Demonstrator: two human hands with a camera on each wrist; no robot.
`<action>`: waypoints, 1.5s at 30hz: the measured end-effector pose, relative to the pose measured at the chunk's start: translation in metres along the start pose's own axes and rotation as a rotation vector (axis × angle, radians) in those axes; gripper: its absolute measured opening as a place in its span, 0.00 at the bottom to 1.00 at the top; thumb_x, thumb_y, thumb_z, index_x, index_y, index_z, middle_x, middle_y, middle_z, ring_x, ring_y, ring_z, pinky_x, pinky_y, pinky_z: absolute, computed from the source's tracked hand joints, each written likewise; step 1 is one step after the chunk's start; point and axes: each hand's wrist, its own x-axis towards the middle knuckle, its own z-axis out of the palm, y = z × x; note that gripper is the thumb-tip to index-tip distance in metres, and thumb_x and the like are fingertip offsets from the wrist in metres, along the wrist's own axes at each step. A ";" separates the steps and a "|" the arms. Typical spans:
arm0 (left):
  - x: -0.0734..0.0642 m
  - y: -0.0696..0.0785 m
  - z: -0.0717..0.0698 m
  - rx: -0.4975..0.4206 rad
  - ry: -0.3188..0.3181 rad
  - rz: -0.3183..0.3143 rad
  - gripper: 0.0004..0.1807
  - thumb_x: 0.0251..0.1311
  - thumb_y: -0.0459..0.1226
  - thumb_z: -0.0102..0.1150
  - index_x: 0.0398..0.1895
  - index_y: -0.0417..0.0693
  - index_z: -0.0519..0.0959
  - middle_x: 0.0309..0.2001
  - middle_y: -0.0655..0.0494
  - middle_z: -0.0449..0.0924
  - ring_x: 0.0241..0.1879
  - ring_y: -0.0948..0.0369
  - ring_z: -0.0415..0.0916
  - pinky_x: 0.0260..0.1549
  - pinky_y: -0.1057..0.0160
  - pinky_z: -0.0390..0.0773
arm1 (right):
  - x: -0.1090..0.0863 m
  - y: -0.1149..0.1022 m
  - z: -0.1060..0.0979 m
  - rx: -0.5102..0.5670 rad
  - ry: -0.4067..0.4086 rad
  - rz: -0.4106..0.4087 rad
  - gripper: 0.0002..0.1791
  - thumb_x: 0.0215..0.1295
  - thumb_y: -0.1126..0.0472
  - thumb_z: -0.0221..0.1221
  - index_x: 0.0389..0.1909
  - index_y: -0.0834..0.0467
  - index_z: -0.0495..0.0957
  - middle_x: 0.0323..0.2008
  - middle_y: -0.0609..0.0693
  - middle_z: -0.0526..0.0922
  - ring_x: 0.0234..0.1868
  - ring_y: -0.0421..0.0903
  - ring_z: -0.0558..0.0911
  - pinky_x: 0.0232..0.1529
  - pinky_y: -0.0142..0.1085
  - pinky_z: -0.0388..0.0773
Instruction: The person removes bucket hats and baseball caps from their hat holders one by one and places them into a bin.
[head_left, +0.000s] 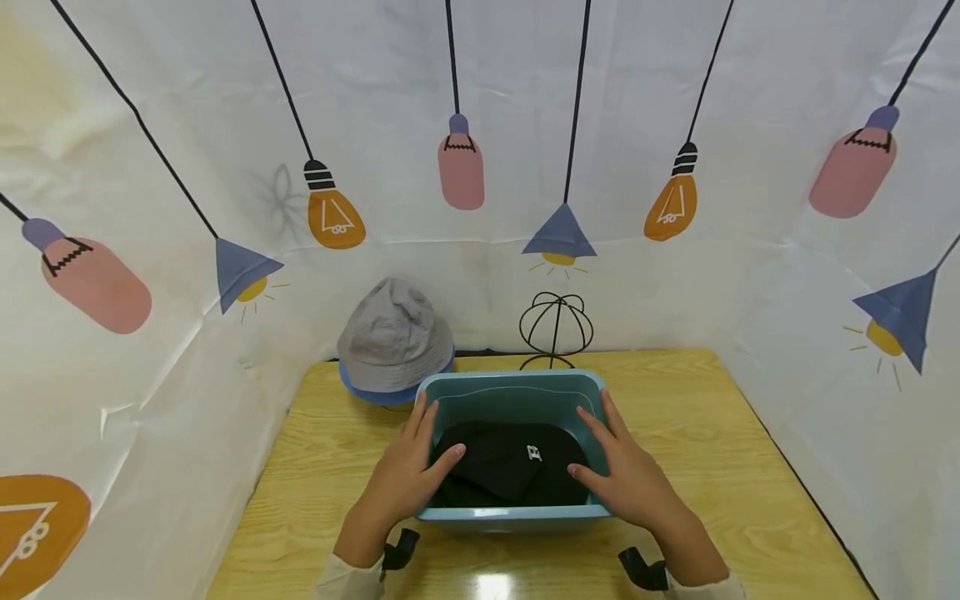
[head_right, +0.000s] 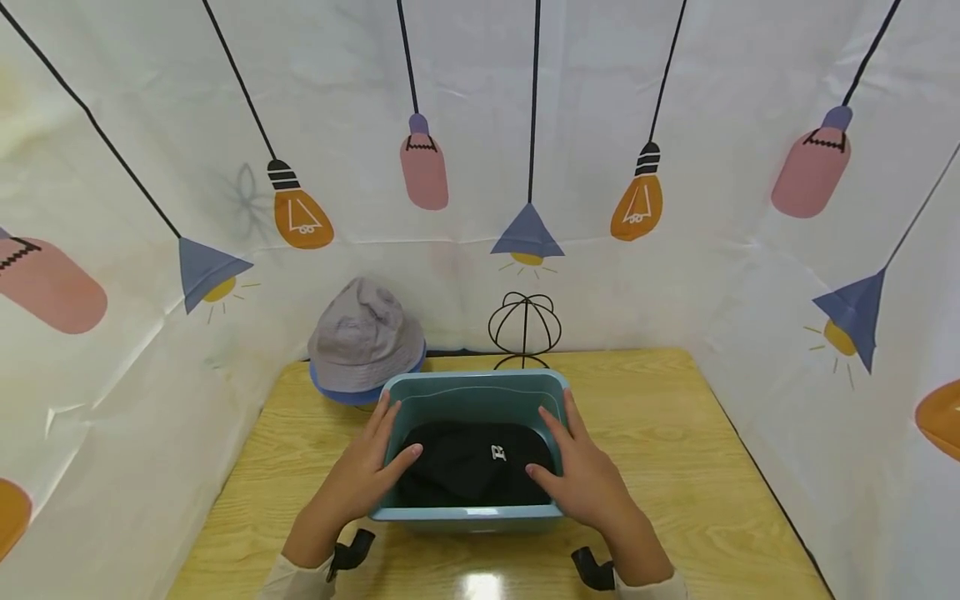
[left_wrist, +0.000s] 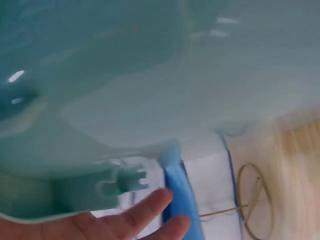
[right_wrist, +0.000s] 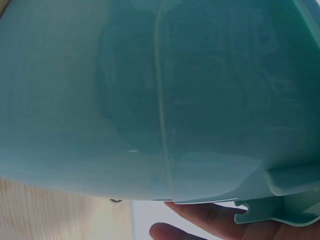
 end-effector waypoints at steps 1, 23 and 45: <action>0.000 0.000 -0.002 0.026 0.005 0.013 0.50 0.71 0.70 0.43 0.85 0.51 0.49 0.86 0.52 0.34 0.80 0.38 0.51 0.69 0.31 0.62 | 0.001 0.000 0.000 -0.002 0.000 -0.003 0.48 0.67 0.38 0.66 0.83 0.35 0.52 0.85 0.49 0.31 0.70 0.68 0.73 0.35 0.47 0.81; 0.037 0.000 -0.048 0.346 0.130 0.176 0.51 0.68 0.59 0.62 0.82 0.41 0.54 0.84 0.39 0.43 0.81 0.37 0.45 0.70 0.29 0.58 | -0.006 0.000 0.000 0.060 0.014 0.012 0.58 0.68 0.34 0.63 0.85 0.50 0.39 0.85 0.48 0.33 0.80 0.67 0.56 0.60 0.72 0.70; 0.084 -0.005 -0.086 0.510 0.112 0.109 0.54 0.67 0.63 0.59 0.84 0.45 0.48 0.84 0.35 0.34 0.82 0.35 0.36 0.73 0.26 0.43 | -0.005 -0.003 -0.002 0.074 0.022 -0.006 0.57 0.67 0.36 0.65 0.85 0.52 0.42 0.85 0.51 0.34 0.80 0.68 0.54 0.60 0.74 0.68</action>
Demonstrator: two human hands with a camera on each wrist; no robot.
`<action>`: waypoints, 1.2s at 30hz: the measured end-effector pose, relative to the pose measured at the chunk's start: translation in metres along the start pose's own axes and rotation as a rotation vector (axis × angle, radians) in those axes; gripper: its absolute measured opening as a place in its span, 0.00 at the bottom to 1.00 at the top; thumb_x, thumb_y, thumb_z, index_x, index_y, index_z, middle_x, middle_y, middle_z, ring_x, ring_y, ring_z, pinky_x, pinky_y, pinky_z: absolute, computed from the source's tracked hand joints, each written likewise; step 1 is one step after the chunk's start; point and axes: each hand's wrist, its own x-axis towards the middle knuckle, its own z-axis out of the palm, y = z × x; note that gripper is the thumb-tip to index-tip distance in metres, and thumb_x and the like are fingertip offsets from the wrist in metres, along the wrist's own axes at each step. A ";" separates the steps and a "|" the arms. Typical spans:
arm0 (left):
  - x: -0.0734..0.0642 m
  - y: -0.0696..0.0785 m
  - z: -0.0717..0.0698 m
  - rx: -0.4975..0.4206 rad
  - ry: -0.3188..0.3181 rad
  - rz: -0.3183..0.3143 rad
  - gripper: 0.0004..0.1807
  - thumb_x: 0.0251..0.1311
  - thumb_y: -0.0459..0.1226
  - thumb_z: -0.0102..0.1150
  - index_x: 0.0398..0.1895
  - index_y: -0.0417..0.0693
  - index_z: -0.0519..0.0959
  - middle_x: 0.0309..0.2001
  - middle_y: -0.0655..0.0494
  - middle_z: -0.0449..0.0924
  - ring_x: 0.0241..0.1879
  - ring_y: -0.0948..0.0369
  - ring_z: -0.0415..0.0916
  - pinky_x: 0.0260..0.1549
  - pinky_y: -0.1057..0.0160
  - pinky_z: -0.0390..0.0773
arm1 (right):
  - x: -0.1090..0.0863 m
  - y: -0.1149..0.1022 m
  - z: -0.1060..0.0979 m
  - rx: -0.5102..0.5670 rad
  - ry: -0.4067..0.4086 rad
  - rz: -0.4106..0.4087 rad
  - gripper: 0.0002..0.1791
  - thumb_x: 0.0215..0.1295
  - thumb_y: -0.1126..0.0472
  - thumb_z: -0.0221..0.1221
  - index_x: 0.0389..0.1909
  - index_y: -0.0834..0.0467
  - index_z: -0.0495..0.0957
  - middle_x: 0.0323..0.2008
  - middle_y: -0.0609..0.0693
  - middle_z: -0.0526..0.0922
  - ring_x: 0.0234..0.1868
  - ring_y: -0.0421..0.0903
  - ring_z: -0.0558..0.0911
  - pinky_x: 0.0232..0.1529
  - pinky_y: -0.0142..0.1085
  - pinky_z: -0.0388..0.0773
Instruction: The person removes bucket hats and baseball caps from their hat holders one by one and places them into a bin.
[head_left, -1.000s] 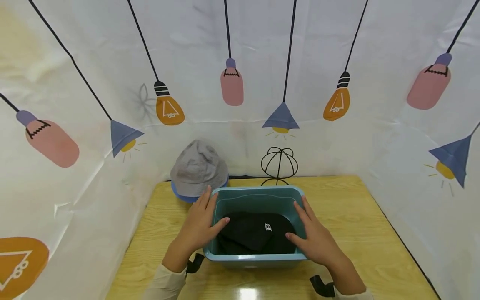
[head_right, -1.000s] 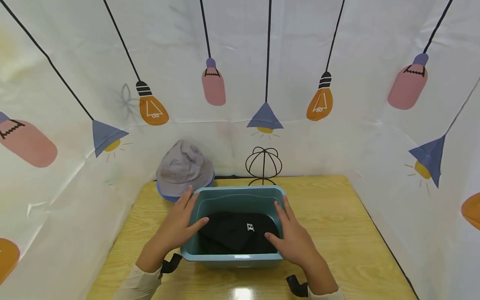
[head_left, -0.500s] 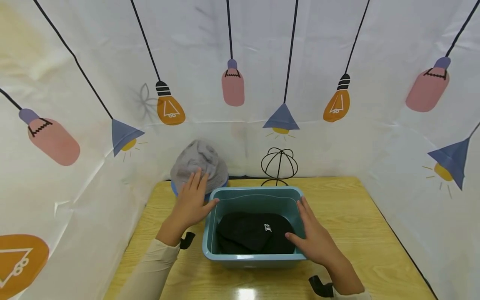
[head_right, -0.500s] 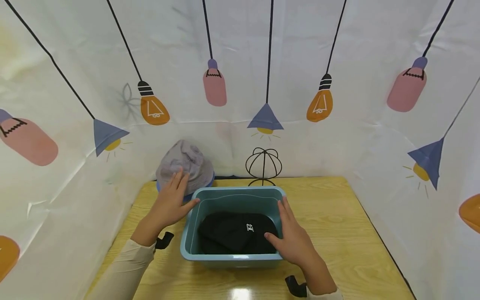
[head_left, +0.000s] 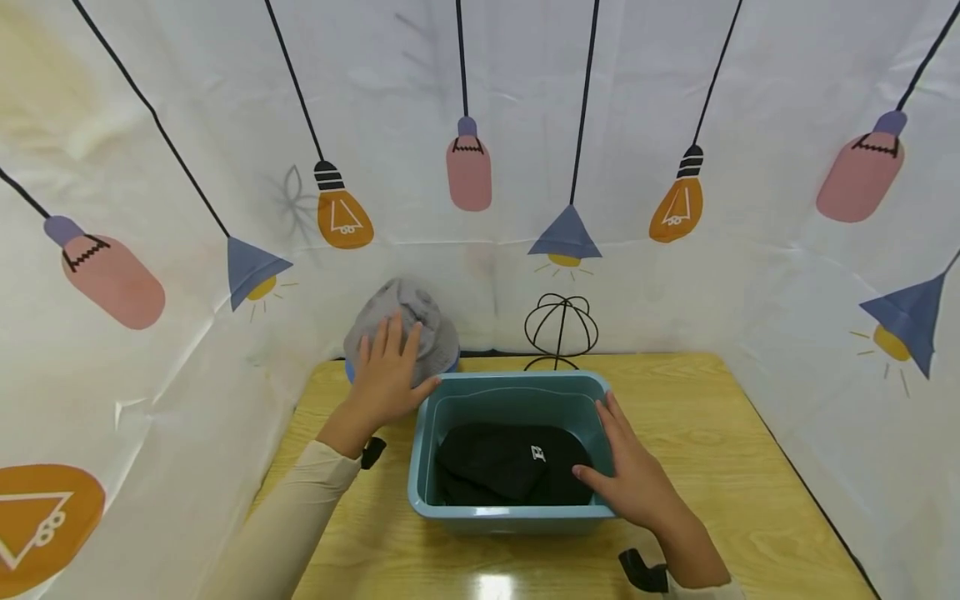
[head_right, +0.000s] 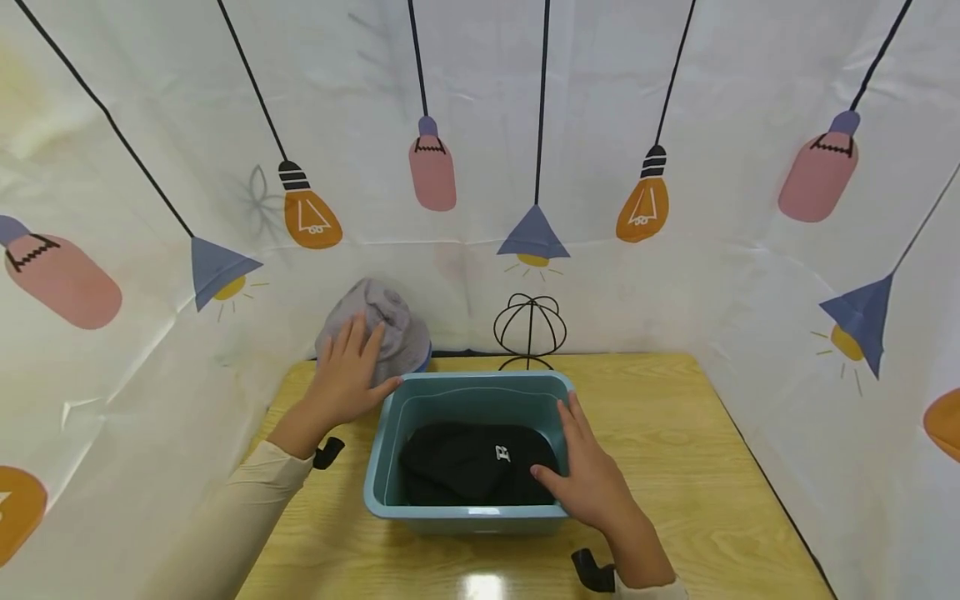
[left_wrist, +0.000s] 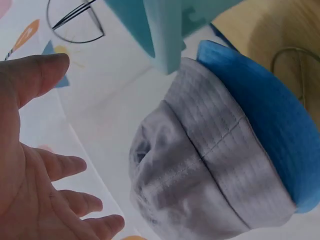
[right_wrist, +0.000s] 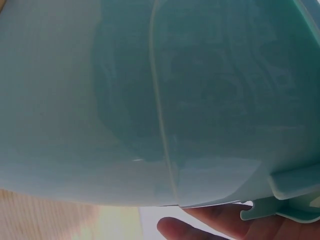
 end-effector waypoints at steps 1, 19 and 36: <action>0.002 0.000 -0.001 0.007 -0.007 0.001 0.54 0.67 0.63 0.59 0.85 0.46 0.48 0.84 0.35 0.33 0.82 0.35 0.36 0.73 0.26 0.43 | 0.000 0.000 0.000 -0.001 0.001 -0.002 0.57 0.67 0.36 0.65 0.85 0.52 0.42 0.85 0.51 0.34 0.80 0.68 0.53 0.60 0.74 0.68; 0.027 -0.004 -0.014 0.086 0.009 0.018 0.54 0.67 0.64 0.58 0.84 0.46 0.50 0.84 0.35 0.34 0.81 0.33 0.39 0.71 0.24 0.46 | -0.001 0.003 -0.002 -0.008 0.019 -0.008 0.56 0.67 0.38 0.65 0.85 0.51 0.44 0.85 0.51 0.35 0.81 0.67 0.54 0.60 0.74 0.68; 0.052 -0.028 -0.004 0.145 0.017 -0.044 0.53 0.64 0.71 0.53 0.85 0.55 0.51 0.84 0.39 0.35 0.80 0.31 0.42 0.66 0.19 0.50 | 0.001 0.005 0.004 0.007 0.021 -0.008 0.55 0.69 0.40 0.65 0.85 0.50 0.43 0.85 0.50 0.35 0.81 0.67 0.54 0.60 0.74 0.68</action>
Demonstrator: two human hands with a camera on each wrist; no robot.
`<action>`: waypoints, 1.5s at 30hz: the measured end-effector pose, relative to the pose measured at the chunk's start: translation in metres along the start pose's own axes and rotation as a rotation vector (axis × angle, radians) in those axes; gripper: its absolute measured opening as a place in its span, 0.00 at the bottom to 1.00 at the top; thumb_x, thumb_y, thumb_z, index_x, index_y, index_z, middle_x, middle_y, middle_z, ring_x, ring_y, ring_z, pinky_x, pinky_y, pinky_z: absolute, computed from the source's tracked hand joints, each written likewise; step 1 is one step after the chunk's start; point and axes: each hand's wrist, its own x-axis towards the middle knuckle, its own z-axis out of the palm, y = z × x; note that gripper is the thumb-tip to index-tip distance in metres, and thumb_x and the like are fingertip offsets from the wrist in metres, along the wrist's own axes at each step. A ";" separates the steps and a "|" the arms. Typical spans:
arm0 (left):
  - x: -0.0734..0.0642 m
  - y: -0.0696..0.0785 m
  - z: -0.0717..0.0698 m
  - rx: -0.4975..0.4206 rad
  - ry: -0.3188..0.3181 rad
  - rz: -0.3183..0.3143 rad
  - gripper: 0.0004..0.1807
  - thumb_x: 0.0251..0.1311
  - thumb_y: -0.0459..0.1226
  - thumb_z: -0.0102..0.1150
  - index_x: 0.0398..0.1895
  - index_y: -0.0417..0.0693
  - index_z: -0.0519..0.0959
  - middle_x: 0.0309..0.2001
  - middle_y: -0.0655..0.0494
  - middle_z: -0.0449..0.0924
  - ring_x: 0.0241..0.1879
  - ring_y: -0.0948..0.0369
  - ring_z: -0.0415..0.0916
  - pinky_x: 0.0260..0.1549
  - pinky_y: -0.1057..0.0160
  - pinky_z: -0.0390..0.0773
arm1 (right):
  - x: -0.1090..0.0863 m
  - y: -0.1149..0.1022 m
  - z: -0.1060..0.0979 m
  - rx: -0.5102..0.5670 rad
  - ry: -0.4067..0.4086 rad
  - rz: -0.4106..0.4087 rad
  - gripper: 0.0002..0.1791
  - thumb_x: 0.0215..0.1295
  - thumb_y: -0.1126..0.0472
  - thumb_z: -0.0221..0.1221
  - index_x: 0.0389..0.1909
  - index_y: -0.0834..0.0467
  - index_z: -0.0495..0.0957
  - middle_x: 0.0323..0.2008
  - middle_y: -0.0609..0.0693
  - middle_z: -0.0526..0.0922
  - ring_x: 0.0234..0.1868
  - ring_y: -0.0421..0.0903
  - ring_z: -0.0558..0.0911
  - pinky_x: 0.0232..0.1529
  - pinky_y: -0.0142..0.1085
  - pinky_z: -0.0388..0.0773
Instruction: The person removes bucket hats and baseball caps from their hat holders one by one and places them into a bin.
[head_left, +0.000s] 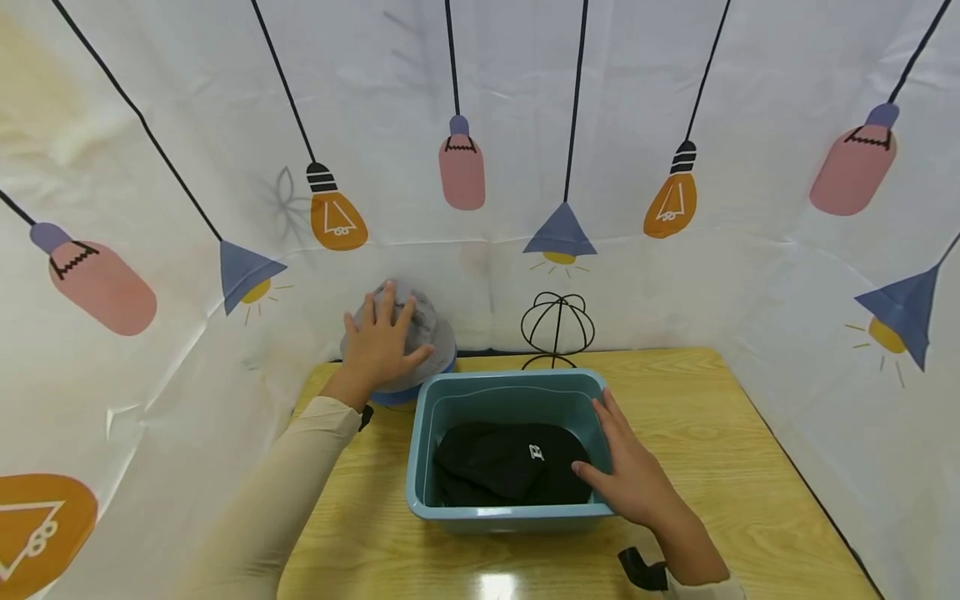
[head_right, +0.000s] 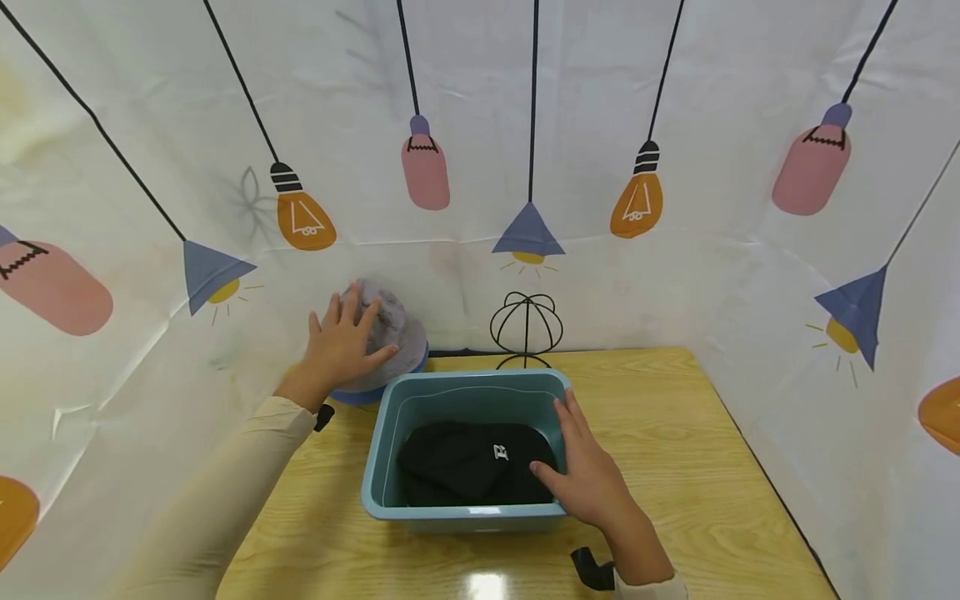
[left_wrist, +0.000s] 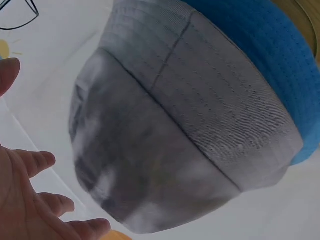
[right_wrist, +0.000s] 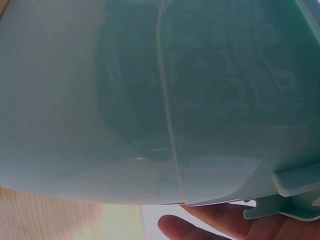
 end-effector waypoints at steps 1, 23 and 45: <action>0.001 -0.001 0.001 -0.002 -0.006 -0.006 0.54 0.64 0.71 0.53 0.85 0.55 0.51 0.84 0.39 0.35 0.80 0.30 0.41 0.66 0.18 0.50 | 0.000 0.000 0.000 0.001 -0.001 0.001 0.55 0.68 0.40 0.65 0.85 0.49 0.43 0.85 0.49 0.35 0.81 0.66 0.54 0.61 0.74 0.68; 0.017 -0.021 0.019 -0.096 -0.090 -0.065 0.53 0.63 0.70 0.55 0.85 0.60 0.49 0.85 0.41 0.35 0.80 0.33 0.41 0.64 0.20 0.56 | 0.000 -0.005 -0.001 0.024 0.008 -0.004 0.52 0.70 0.43 0.65 0.85 0.47 0.44 0.85 0.50 0.37 0.81 0.67 0.54 0.62 0.74 0.66; 0.021 -0.023 0.025 -0.174 -0.027 -0.095 0.63 0.59 0.66 0.63 0.86 0.53 0.39 0.86 0.53 0.34 0.81 0.34 0.38 0.61 0.16 0.54 | 0.000 -0.002 0.000 0.030 0.016 -0.003 0.51 0.71 0.41 0.63 0.85 0.47 0.45 0.85 0.50 0.38 0.81 0.66 0.53 0.64 0.74 0.64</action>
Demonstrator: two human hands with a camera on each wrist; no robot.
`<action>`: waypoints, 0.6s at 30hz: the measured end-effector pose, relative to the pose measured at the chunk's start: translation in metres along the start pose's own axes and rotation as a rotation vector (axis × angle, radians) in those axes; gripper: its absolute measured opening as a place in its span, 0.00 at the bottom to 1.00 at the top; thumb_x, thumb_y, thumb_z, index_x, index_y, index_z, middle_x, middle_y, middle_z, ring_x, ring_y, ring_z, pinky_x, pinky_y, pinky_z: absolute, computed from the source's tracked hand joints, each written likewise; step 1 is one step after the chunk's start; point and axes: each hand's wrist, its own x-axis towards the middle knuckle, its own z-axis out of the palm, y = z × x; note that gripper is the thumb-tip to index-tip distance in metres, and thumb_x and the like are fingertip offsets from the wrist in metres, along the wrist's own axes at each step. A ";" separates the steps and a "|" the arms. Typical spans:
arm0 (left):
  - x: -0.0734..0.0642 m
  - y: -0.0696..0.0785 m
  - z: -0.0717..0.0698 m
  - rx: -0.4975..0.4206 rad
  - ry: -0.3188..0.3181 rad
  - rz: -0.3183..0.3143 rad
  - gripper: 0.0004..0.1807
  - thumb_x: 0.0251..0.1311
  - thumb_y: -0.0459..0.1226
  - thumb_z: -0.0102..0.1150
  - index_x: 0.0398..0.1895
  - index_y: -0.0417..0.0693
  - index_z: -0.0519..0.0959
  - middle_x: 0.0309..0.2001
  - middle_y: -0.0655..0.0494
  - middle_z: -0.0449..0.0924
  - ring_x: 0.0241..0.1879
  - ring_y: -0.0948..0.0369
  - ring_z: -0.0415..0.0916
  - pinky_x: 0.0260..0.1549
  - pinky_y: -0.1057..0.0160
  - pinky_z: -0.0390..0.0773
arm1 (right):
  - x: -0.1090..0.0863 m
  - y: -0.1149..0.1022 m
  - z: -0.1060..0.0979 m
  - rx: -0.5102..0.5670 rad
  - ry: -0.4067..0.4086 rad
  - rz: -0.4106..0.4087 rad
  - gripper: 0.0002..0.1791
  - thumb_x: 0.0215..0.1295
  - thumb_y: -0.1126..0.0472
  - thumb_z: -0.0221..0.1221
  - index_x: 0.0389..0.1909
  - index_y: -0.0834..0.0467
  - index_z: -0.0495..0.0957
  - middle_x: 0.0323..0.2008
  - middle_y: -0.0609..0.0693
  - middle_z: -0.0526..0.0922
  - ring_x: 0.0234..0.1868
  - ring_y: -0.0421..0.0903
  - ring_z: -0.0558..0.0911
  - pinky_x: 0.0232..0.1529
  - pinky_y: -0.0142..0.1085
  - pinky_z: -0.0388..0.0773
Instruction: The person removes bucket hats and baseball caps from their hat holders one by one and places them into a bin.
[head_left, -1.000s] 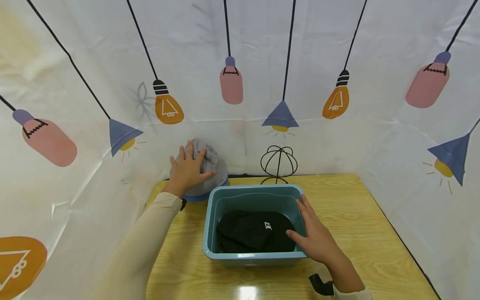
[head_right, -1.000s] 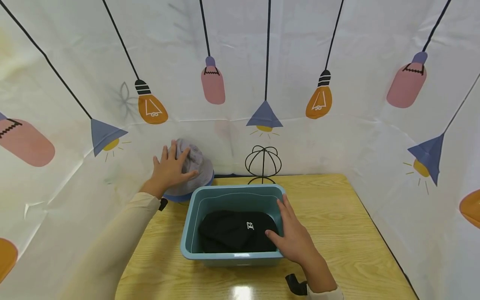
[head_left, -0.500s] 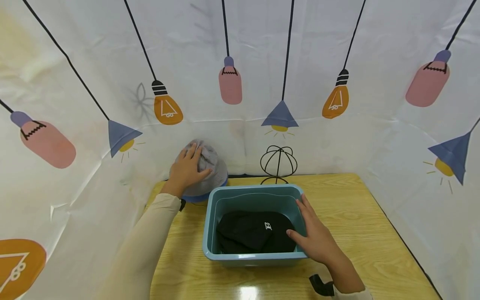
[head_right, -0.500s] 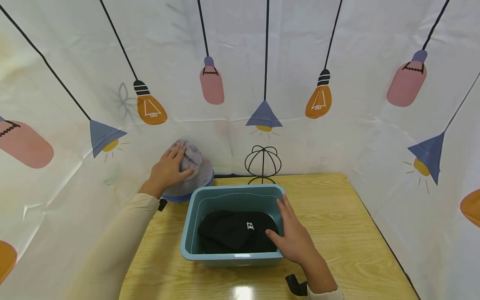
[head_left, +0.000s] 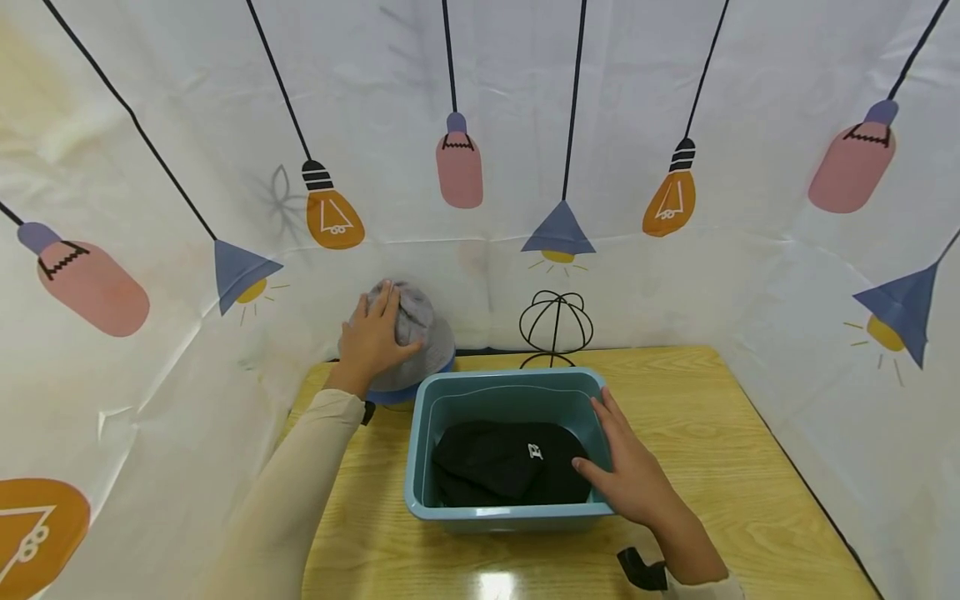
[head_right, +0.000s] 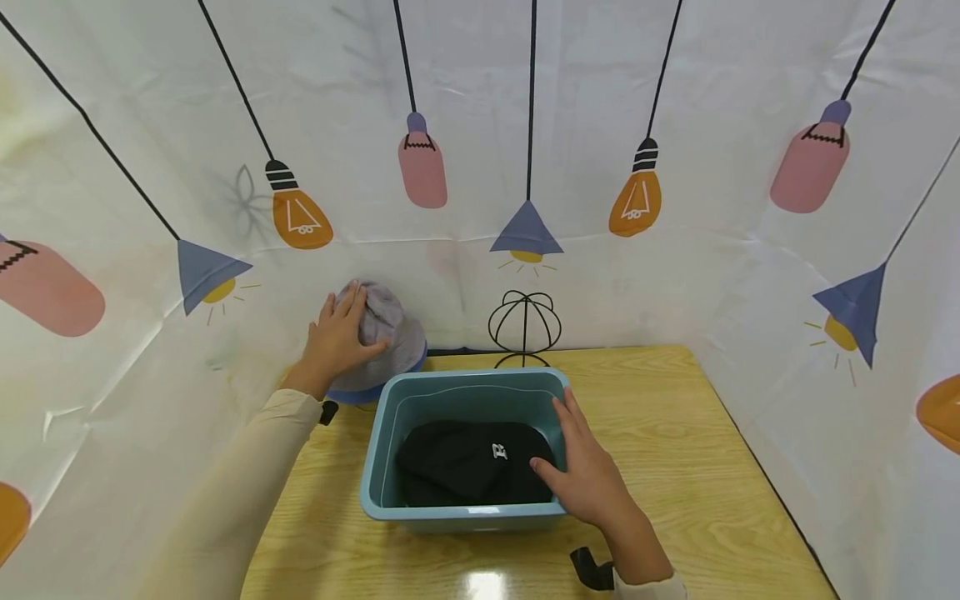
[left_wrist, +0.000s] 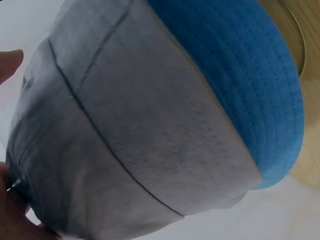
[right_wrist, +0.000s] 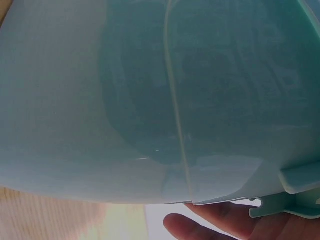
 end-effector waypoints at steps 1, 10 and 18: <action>0.000 0.000 0.000 -0.003 0.014 0.005 0.64 0.59 0.66 0.65 0.86 0.52 0.38 0.86 0.53 0.35 0.81 0.33 0.39 0.61 0.17 0.56 | 0.000 0.000 0.000 0.001 -0.001 0.000 0.51 0.71 0.41 0.63 0.85 0.48 0.45 0.85 0.50 0.38 0.81 0.66 0.53 0.64 0.74 0.64; 0.003 -0.003 -0.004 -0.053 0.189 0.087 0.68 0.54 0.60 0.74 0.85 0.44 0.40 0.85 0.47 0.36 0.76 0.32 0.53 0.74 0.37 0.59 | 0.000 0.001 0.000 -0.002 0.002 -0.001 0.51 0.71 0.41 0.63 0.85 0.50 0.46 0.85 0.50 0.37 0.81 0.66 0.54 0.63 0.73 0.66; 0.007 0.000 -0.015 -0.059 0.258 0.106 0.70 0.53 0.58 0.76 0.85 0.43 0.38 0.85 0.46 0.35 0.76 0.33 0.55 0.75 0.39 0.58 | 0.000 -0.001 0.000 0.007 0.000 0.005 0.51 0.71 0.44 0.64 0.85 0.50 0.46 0.85 0.50 0.38 0.81 0.66 0.53 0.63 0.75 0.64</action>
